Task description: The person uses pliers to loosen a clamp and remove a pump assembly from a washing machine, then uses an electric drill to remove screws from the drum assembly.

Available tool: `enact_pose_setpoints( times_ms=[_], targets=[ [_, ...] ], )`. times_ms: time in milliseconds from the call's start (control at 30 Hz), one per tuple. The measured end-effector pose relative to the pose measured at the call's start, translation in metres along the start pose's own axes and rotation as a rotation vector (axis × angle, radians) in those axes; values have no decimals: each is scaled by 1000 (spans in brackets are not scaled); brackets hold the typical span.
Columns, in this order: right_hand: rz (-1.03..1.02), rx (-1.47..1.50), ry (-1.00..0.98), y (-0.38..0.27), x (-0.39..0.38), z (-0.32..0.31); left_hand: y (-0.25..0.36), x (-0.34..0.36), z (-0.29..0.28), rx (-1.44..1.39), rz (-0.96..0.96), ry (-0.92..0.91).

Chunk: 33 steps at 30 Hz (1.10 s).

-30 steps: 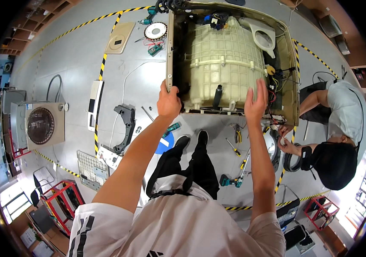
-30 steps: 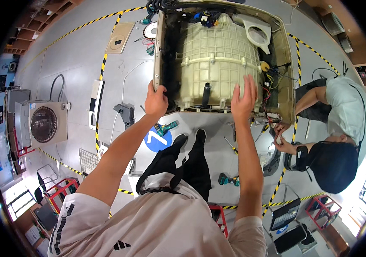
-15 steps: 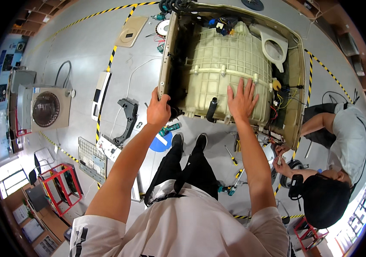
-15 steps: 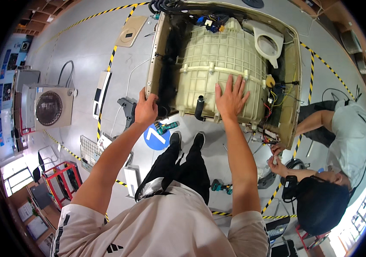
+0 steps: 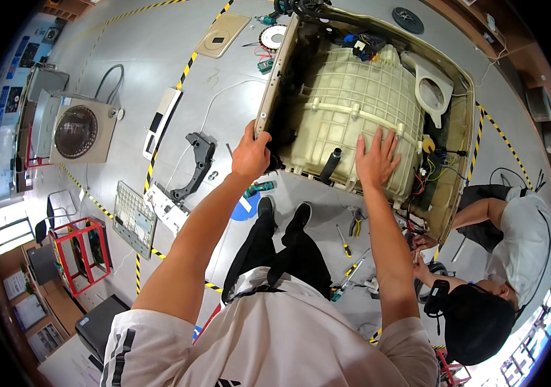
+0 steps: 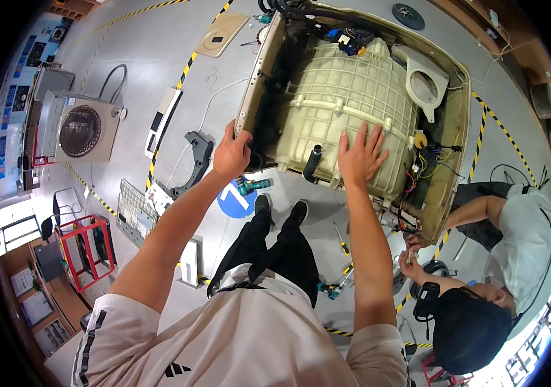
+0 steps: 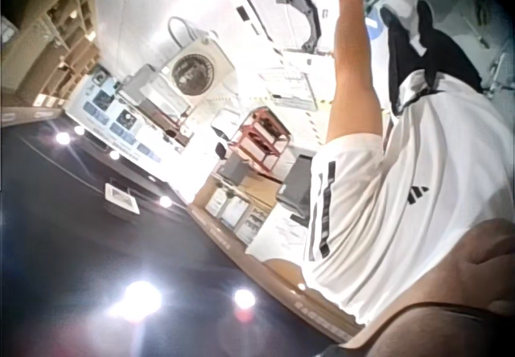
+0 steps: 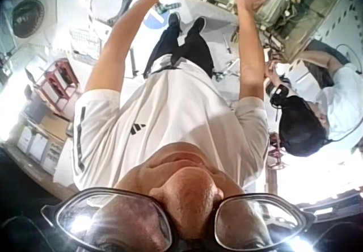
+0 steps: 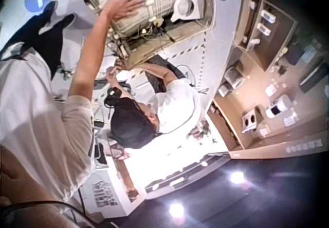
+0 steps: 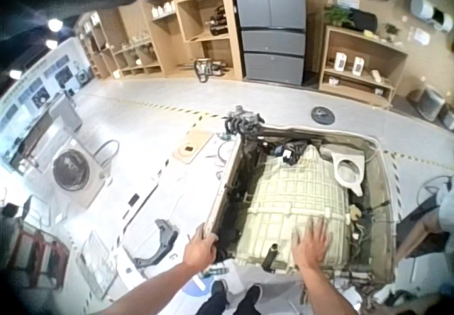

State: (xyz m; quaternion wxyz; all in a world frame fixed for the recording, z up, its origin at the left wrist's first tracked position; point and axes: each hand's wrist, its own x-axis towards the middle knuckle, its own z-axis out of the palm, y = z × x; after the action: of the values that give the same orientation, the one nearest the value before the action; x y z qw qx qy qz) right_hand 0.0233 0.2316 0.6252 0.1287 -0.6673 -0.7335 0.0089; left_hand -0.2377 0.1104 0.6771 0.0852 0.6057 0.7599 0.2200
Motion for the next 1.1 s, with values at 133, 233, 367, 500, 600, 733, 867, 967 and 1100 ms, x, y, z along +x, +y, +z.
enact_pose_setpoints(
  times_ms=[133, 233, 367, 500, 600, 733, 867, 967, 1100],
  targets=[
    [-10, 7, 8, -1, 0, -2, 0, 0, 0, 6, -6, 5],
    [2, 10, -3, 0, 0, -1, 2, -1, 1, 6, -29, 2],
    [-4, 9, 4, 0, 1, -1, 0, -1, 3, 20, -18, 18],
    [-8, 2, 14, 0, 0, 1, 0, -1, 3, 47, -70, -38],
    [-14, -1, 26, 1, 0, 3, 3, 0, 1, 49, -106, -74],
    [-7, 12, 29, 4, 1, 0, 4, 0, 4, 43, -103, -74],
    [-7, 7, 25, 6, 1, 3, 5, 0, 6, 55, -94, -54],
    [-15, 4, 23, 4, 4, 2, 4, 0, 6, 38, -86, -34],
    [-2, -23, -38, -3, -1, 1, -1, -4, 5, 51, -100, -7]
  ],
)
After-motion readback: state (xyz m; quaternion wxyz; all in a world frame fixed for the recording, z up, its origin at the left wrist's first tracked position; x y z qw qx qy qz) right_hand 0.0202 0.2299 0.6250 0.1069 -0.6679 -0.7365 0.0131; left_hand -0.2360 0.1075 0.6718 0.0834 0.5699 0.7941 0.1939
